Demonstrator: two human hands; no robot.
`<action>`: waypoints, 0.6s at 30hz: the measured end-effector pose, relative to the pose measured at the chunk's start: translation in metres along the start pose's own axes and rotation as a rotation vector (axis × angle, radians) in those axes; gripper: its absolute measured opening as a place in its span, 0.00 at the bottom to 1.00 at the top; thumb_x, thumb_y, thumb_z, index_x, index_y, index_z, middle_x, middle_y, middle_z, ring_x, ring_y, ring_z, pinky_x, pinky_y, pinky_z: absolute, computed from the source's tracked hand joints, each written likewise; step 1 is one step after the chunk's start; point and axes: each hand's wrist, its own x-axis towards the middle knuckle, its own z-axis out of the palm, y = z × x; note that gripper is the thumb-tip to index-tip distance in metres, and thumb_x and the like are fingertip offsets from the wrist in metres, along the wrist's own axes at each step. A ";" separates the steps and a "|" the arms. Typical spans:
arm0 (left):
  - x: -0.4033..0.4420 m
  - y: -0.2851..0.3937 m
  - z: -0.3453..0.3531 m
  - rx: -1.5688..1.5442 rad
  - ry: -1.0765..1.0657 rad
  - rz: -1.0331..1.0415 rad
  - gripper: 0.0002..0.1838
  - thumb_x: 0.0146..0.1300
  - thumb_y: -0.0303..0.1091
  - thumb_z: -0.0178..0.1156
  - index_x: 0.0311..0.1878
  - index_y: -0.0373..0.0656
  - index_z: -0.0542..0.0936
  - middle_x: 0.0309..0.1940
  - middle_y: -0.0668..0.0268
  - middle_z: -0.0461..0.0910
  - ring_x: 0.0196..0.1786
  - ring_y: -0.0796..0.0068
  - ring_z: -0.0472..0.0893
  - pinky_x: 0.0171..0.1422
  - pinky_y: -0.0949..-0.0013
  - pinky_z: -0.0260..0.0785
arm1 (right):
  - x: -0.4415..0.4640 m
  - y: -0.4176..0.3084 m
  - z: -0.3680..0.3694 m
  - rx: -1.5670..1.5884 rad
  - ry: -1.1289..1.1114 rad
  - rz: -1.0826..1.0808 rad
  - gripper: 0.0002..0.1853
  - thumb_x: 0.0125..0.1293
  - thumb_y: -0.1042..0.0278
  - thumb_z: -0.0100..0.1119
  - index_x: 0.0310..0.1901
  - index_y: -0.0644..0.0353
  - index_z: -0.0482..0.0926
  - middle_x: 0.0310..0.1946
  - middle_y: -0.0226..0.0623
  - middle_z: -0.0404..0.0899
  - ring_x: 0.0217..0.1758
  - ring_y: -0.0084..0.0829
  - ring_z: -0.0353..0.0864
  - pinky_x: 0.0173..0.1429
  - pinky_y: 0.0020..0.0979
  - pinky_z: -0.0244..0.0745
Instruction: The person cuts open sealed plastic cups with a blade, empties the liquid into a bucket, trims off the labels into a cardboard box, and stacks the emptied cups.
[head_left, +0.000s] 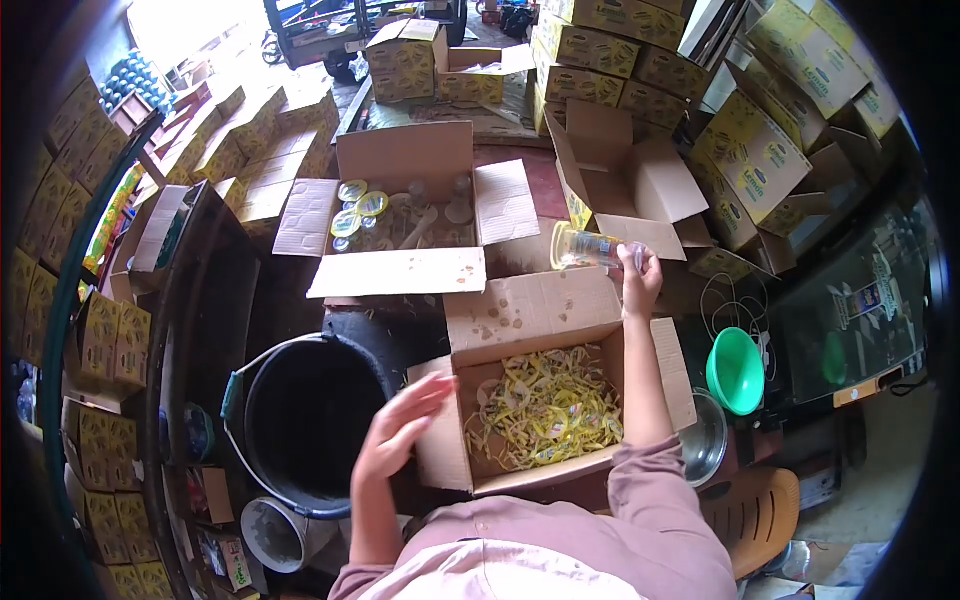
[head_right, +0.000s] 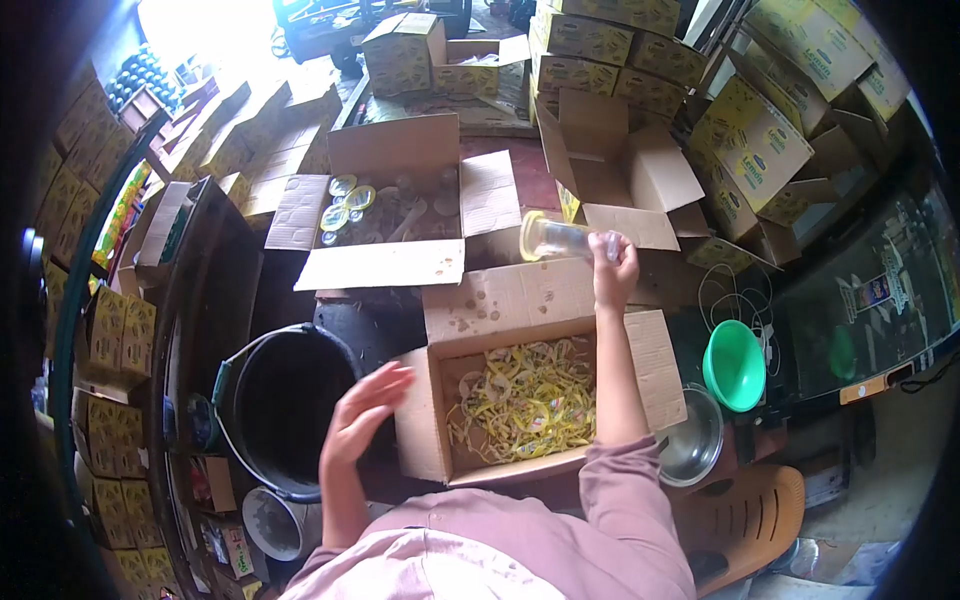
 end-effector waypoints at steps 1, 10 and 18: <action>-0.007 0.010 -0.012 0.090 0.109 0.039 0.28 0.58 0.22 0.46 0.64 0.37 0.60 0.60 0.55 0.66 0.63 0.66 0.65 0.67 0.65 0.55 | 0.015 0.016 0.003 -0.169 0.095 -0.112 0.16 0.52 0.64 0.64 0.40 0.63 0.75 0.36 0.37 0.79 0.39 0.30 0.80 0.41 0.31 0.75; -0.045 0.014 -0.087 1.064 0.711 -0.287 0.26 0.57 0.23 0.53 0.62 0.36 0.63 0.50 0.53 0.73 0.50 0.64 0.75 0.56 0.65 0.66 | 0.063 0.119 0.075 -1.013 -0.286 -0.041 0.20 0.37 0.63 0.70 0.35 0.56 0.78 0.34 0.44 0.80 0.41 0.41 0.80 0.45 0.37 0.75; -0.030 0.004 -0.090 0.967 0.627 -0.396 0.25 0.56 0.24 0.55 0.58 0.32 0.65 0.35 0.57 0.77 0.34 0.71 0.78 0.40 0.70 0.71 | 0.074 0.176 0.086 -1.207 -0.488 -0.076 0.28 0.30 0.63 0.75 0.39 0.62 0.77 0.36 0.49 0.79 0.41 0.43 0.80 0.48 0.36 0.75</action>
